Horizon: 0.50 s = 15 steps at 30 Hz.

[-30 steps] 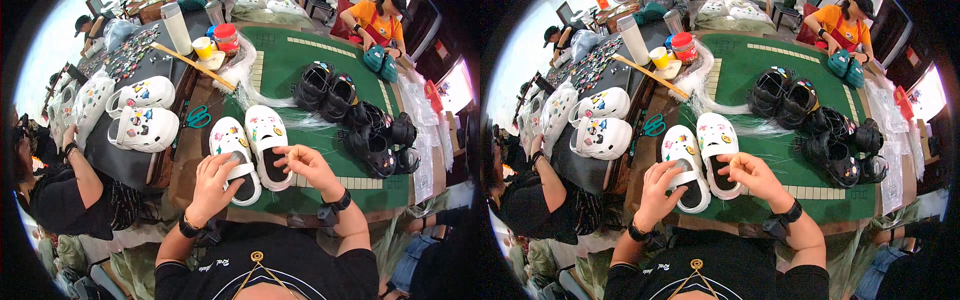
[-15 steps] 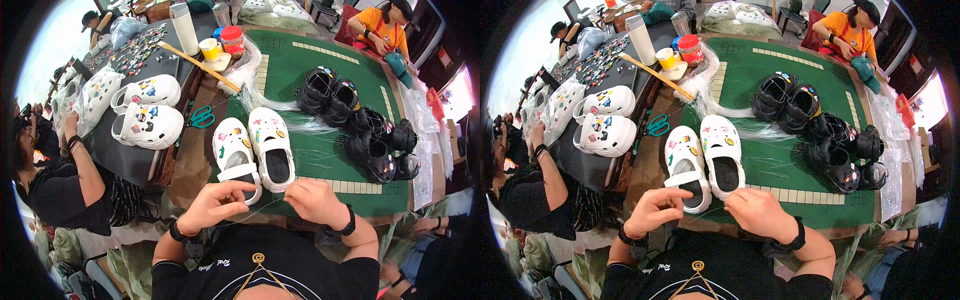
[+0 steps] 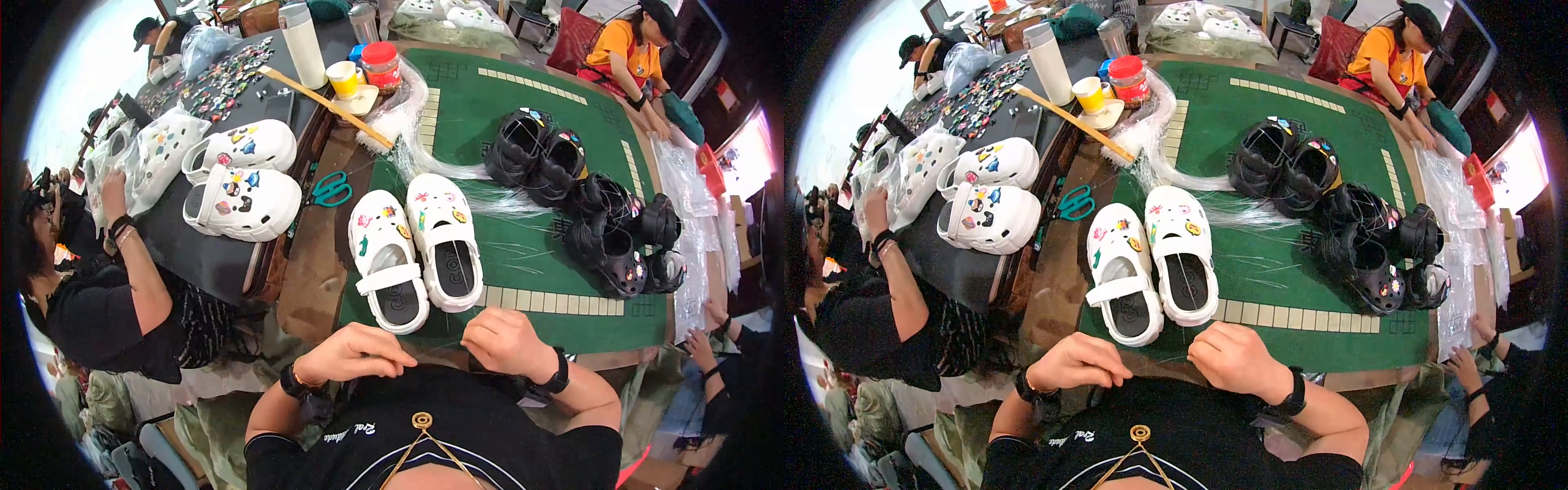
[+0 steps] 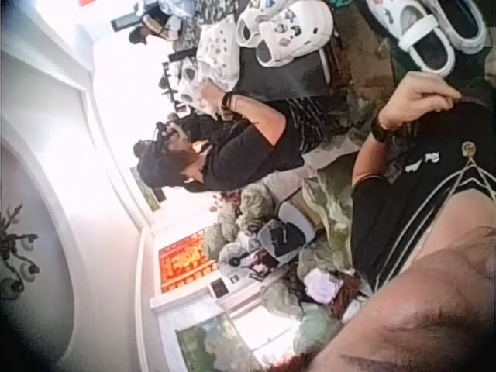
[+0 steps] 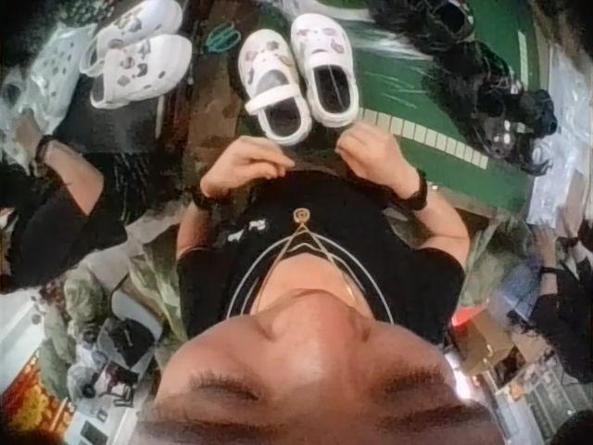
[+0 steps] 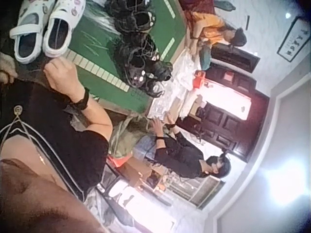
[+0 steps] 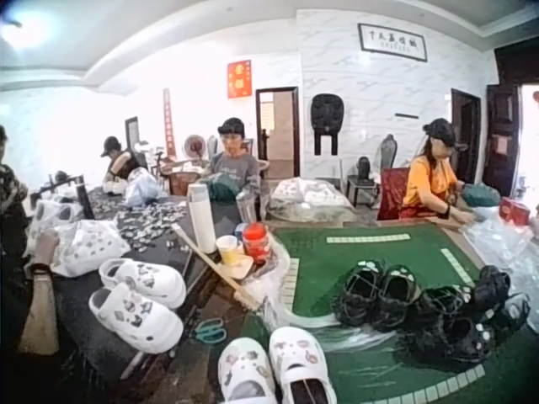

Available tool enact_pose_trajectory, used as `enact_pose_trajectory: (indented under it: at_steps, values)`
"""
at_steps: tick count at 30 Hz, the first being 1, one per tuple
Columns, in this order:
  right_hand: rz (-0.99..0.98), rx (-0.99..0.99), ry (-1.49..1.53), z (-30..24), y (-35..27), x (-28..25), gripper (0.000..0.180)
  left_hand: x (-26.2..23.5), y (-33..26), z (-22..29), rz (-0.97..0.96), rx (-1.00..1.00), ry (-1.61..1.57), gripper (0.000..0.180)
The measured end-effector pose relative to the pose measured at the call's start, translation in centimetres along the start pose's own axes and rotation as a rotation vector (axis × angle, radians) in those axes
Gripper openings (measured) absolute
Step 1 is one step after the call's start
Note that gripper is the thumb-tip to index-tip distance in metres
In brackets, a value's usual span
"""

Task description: Attaching decorative charms and accessories to white and black clogs at a workshop table.

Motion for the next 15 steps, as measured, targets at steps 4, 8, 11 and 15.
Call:
enact_pose_trajectory:
  at_steps: [4,8,11,15]
  values:
    - [0.026,0.015,0.008,0.3,-1.3,1.0,0.014,0.0,-0.3,-0.8,0.218,-0.185,-0.13,0.021]
    - [0.075,0.038,-0.001,0.3,-2.3,1.7,0.013,0.6,-0.6,-1.7,0.252,-0.238,-0.12,0.022]
    - [0.088,0.049,-0.023,0.4,-2.7,2.0,0.014,1.3,-0.9,-2.7,0.269,-0.359,-0.034,0.024]
    - [0.113,0.056,-0.057,0.5,-2.9,2.2,0.015,1.6,-1.8,-4.3,0.329,-0.441,-0.028,0.027]
Point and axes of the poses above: each hand's wrist, its own y-axis towards the middle knuckle, its own x-axis out of the palm, z = x × y, the point moved 2 cm from there along y, towards the middle knuckle, and after that the axes turned 4 degrees about -y, right-handed, at the moved point
